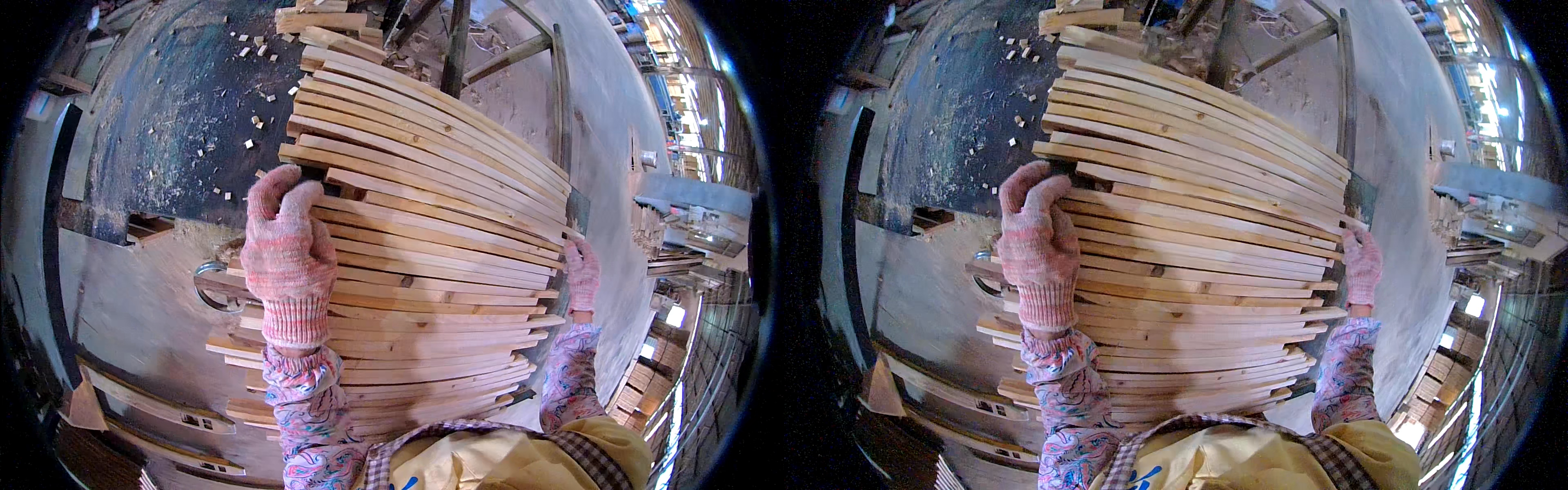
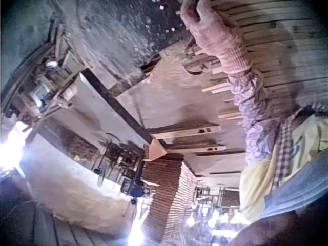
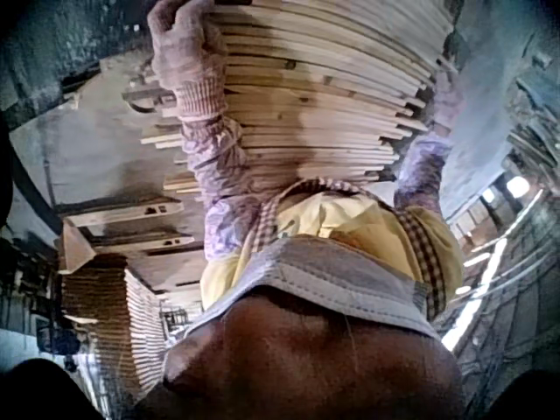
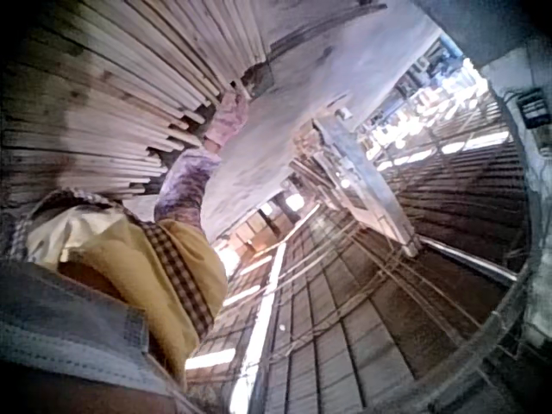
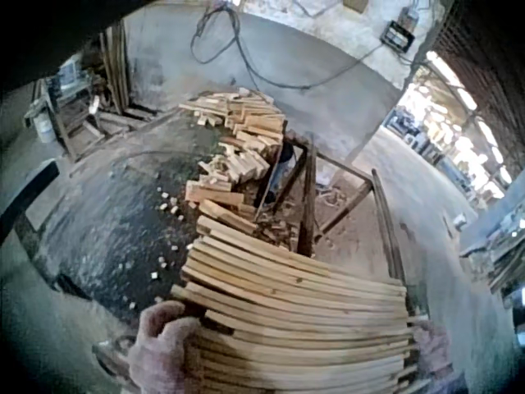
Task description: The person carries stacks of wooden planks through a workshop and places them onto a workbench. They then align and arrange the planks into neat piles by hand.
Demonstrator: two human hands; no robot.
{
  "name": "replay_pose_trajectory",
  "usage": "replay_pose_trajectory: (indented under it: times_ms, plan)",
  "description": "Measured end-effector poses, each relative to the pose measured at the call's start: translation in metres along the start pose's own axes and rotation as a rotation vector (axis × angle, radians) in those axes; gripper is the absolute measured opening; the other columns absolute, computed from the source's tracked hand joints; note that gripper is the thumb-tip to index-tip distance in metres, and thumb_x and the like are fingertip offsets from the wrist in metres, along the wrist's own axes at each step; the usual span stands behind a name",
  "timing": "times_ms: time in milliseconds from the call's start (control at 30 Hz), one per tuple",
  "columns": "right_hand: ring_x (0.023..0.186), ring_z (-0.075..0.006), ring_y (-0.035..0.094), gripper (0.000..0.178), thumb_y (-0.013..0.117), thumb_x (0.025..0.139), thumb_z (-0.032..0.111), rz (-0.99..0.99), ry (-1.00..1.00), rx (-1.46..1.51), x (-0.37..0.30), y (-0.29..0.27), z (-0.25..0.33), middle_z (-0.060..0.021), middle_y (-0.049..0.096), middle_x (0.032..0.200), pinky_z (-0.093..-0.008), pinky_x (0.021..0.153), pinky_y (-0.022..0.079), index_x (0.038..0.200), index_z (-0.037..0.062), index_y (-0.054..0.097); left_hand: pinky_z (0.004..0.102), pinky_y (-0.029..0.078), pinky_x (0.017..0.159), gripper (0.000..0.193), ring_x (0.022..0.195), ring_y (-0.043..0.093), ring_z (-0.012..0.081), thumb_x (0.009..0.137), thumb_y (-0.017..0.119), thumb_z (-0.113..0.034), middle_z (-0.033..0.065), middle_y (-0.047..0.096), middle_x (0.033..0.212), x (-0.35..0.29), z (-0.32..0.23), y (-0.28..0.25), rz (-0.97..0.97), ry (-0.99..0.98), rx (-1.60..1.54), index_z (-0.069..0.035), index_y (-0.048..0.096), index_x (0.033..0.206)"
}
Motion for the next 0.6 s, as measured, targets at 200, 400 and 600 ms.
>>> replay_pose_trajectory:
  times_ms: [200, 400, 600]
  plan:
    - [0.082, -0.0137, 0.061, 0.037, 0.064, 0.093, 0.035, 0.024, -0.028, -0.004, -0.006, 0.004, 0.015, -0.0054, 0.069, 0.1, -0.0285, 0.075, 0.048, 0.116, 0.0062, 0.067, 0.0297, 0.053, 0.07, 0.042, 0.089, 0.066, 0.0223, 0.076, 0.056, 0.01, 0.0086, 0.061, 0.119, 0.0, 0.006, -0.002, -0.039, -0.001, -0.006, -0.014, 0.067, 0.108]
    - [0.073, -0.0062, 0.055, 0.042, 0.064, 0.093, 0.034, 0.028, -0.069, -0.102, 0.001, 0.003, 0.008, 0.0008, 0.066, 0.093, -0.0217, 0.06, 0.044, 0.127, 0.0088, 0.062, 0.03, 0.054, 0.075, 0.048, 0.098, 0.065, 0.0247, 0.068, 0.056, 0.013, 0.009, 0.061, 0.12, -0.004, 0.016, 0.002, -0.029, 0.007, -0.074, -0.011, 0.068, 0.108]
    - [0.07, -0.0127, 0.055, 0.052, 0.06, 0.094, 0.043, -0.152, -0.281, -0.415, 0.016, -0.021, -0.045, -0.0076, 0.065, 0.099, -0.0281, 0.06, 0.044, 0.133, 0.0083, 0.057, 0.0394, 0.052, 0.091, 0.044, 0.111, 0.061, 0.0326, 0.069, 0.056, 0.008, 0.0106, 0.063, 0.118, 0.0, 0.002, 0.005, 0.022, 0.163, 0.114, -0.01, 0.069, 0.106]
Point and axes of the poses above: each hand's wrist, its own x-axis towards the middle knuckle, its own y-axis out of the palm, z = x × y, the point moved 5 cm from there along x, towards the middle knuckle
